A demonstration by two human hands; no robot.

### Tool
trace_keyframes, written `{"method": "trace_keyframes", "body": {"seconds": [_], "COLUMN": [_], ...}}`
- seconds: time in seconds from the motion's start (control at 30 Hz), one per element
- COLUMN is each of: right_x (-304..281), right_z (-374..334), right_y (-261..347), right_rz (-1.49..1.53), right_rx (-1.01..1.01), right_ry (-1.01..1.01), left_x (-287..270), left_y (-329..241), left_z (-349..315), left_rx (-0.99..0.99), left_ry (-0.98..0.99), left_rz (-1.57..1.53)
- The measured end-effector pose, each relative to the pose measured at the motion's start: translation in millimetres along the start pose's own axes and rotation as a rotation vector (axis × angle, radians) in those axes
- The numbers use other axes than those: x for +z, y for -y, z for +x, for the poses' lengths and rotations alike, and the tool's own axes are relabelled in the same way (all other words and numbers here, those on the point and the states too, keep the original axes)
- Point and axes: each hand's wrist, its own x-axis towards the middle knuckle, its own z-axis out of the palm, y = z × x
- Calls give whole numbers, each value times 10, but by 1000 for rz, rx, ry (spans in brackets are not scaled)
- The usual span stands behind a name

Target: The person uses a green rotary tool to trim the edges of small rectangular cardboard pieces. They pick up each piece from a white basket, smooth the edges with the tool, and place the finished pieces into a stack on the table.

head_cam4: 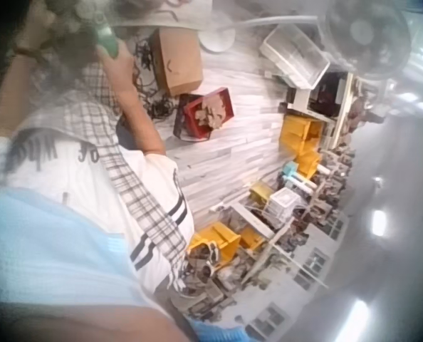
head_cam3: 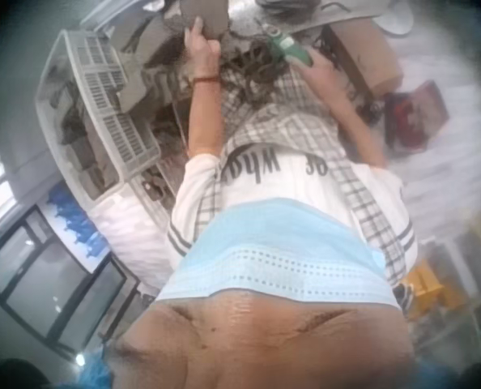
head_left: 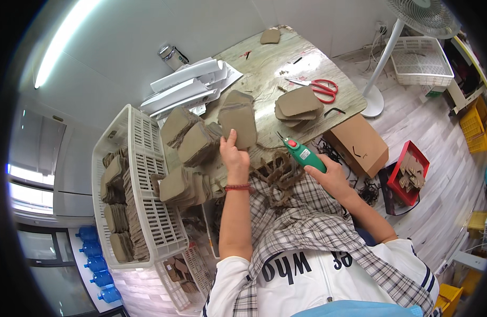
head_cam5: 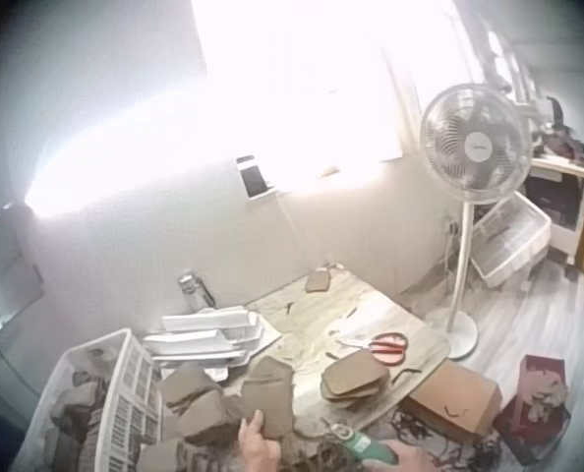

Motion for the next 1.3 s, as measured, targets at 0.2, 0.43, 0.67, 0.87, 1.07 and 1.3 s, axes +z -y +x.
{"method": "trace_keyframes", "body": {"seconds": [0.2, 0.43, 0.67, 0.87, 1.07, 1.3], "right_x": [115, 73, 112, 106, 89, 58], "right_z": [-3, -71, -68, -53, -20, 28], "right_y": [73, 193, 204, 229, 271, 322], "right_rz": [20, 18, 13, 35, 28, 74], "right_rx": [-81, 10, 3, 8, -25, -34], "right_ry": [-52, -63, -76, -90, -128, -144], "left_x": [231, 442, 470, 488, 508, 476], "left_y": [188, 254, 341, 391, 443, 493], "left_z": [-320, -423, -439, -524, -636, -743], "left_rx": [-85, -45, -33, -78, -130, -169], "left_ry": [46, 1, -4, 4, 25, 140], "left_rz": [-273, -350, -406, -398, -365, -299]}}
